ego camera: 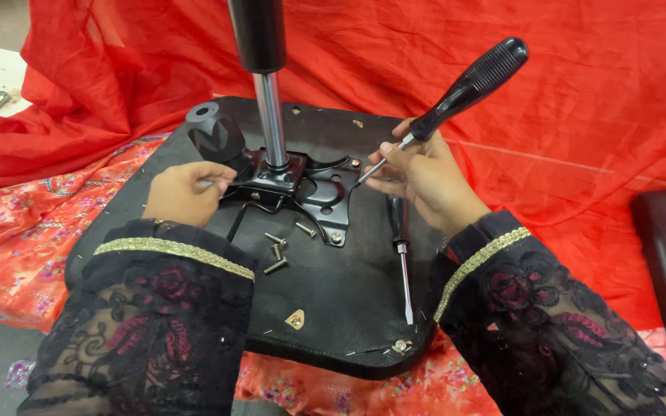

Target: The person uses a screwdriver to fasten screws into the underside of an office chair seat, securing the seat to its metal base. The person works methodically, tightening multiple screws around the perimeter of the seat.

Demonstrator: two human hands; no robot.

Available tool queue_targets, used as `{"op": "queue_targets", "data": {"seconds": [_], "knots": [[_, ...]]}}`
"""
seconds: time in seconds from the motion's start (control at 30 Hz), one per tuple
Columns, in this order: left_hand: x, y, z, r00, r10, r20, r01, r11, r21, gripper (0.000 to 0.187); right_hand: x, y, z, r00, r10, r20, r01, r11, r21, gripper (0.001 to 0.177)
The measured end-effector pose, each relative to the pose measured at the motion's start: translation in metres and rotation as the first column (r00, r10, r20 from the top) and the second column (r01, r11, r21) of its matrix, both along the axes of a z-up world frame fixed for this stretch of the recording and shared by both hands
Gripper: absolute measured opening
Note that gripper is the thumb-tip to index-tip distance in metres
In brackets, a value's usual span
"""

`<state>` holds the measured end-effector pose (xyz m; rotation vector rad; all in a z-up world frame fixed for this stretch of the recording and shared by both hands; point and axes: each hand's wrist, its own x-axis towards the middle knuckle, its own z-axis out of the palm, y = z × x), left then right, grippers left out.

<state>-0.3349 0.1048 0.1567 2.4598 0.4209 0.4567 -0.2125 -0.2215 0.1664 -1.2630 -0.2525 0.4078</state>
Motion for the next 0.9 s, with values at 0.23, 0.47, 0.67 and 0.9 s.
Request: {"op": "queue_targets", "data": {"seconds": [0.23, 0.47, 0.67, 0.9], "knots": [[-0.012, 0.075, -0.034, 0.974, 0.188, -0.125, -0.16, 0.965, 0.207, 0.041, -0.021, 0.025, 0.017, 0.999, 0.032, 0.036, -0.033, 0.999, 0.036, 0.05], [-0.008, 0.143, -0.07, 0.999, -0.014, -0.04, 0.029, 0.916, 0.4, 0.052, -0.04, 0.063, 0.037, 0.999, 0.04, 0.035, -0.043, 0.995, 0.087, 0.035], [-0.007, 0.149, -0.063, 0.976, -0.022, -0.216, 0.089, 0.948, 0.307, 0.043, -0.058, 0.108, 0.046, 1.0, 0.001, 0.023, -0.003, 0.996, 0.087, 0.022], [-0.012, 0.126, -0.045, 0.936, -0.327, 0.127, 0.302, 0.936, 0.183, 0.022, -0.074, 0.136, 0.049, 0.997, -0.079, -0.018, 0.079, 0.996, 0.032, 0.021]]}}
